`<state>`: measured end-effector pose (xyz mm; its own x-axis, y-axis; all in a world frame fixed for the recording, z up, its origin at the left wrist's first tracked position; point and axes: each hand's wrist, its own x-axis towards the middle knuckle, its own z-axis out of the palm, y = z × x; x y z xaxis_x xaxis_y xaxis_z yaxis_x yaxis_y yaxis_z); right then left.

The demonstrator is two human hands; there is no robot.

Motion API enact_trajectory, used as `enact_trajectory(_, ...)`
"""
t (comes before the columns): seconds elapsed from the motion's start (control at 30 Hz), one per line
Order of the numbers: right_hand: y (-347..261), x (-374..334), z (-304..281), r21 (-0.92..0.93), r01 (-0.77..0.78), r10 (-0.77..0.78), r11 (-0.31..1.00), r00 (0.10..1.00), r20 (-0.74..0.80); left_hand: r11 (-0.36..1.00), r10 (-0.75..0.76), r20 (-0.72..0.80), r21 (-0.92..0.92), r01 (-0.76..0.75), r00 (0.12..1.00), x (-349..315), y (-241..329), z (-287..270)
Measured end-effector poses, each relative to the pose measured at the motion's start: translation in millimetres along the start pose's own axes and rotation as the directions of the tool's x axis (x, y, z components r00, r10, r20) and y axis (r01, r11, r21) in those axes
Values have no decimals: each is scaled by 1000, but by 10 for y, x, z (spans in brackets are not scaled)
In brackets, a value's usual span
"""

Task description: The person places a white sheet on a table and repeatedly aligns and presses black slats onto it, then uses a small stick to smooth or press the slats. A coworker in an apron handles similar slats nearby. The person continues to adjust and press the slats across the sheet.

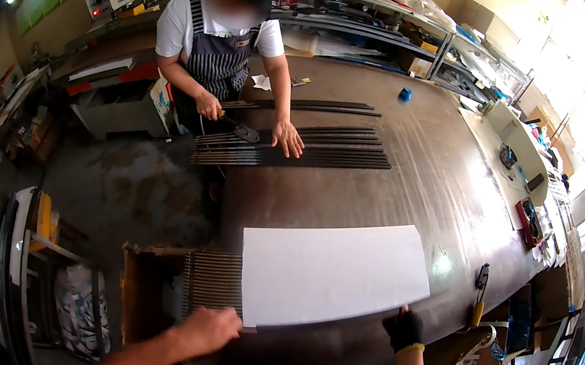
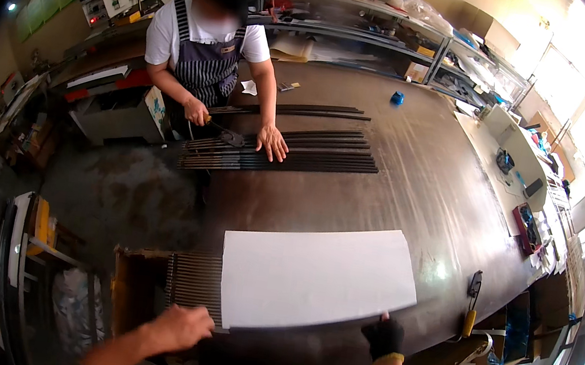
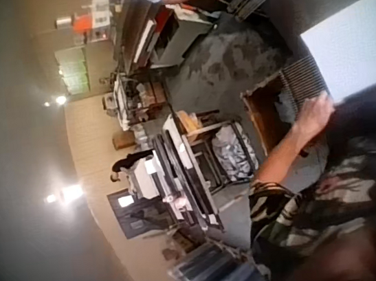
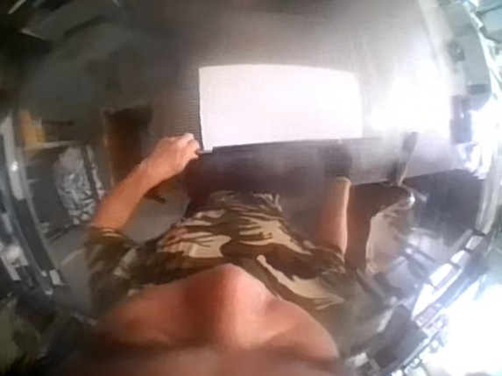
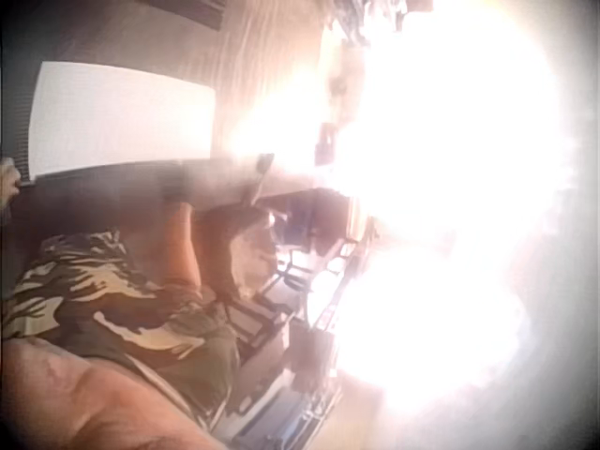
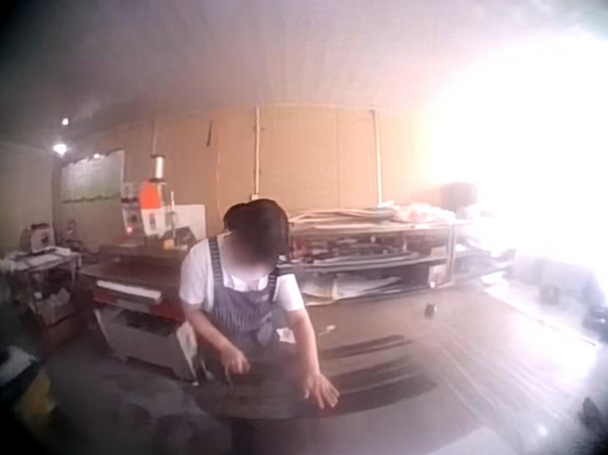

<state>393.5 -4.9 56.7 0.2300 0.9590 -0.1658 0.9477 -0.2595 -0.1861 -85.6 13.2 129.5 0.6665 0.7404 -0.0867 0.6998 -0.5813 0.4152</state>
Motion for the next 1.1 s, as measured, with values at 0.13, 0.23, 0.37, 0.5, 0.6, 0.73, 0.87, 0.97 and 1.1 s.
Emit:
enact_trajectory(0.13,-478,1663,64,842,7,47,539,998,-39,995,9,-263,94,16,965,748,-1010,-325)
enact_trajectory(0.23,-1301,2533,-318,220,338,-263,915,914,-309,974,-117,-493,115,198,862,1220,-1533,-736)
enact_trajectory(0.37,-1564,3351,292,992,105,-12,73,994,-104,938,-132,-620,173,299,773,1659,-2030,-859)
enact_trajectory(0.5,-1727,3350,553,101,273,-272,957,962,-22,911,-232,-517,181,370,824,1580,-2523,-494)
enact_trajectory(0.6,-1840,3194,621,169,208,-214,963,977,16,897,-294,-424,189,401,857,1415,-2824,-182)
enact_trajectory(0.73,-1928,2947,467,150,315,-244,937,898,-367,918,-279,-429,143,369,859,1470,-3009,-17)
enact_trajectory(0.87,-1935,3039,859,-36,416,-399,909,838,-372,920,-259,-448,154,359,855,1600,-3154,-61)
enact_trajectory(0.97,-1981,3110,862,16,412,-373,911,841,-391,908,-330,-376,124,400,866,1626,-3251,-83)
enact_trajectory(1.1,-2036,2987,475,171,475,-353,863,810,-469,831,-406,-532,123,542,743,1520,-3051,-89)
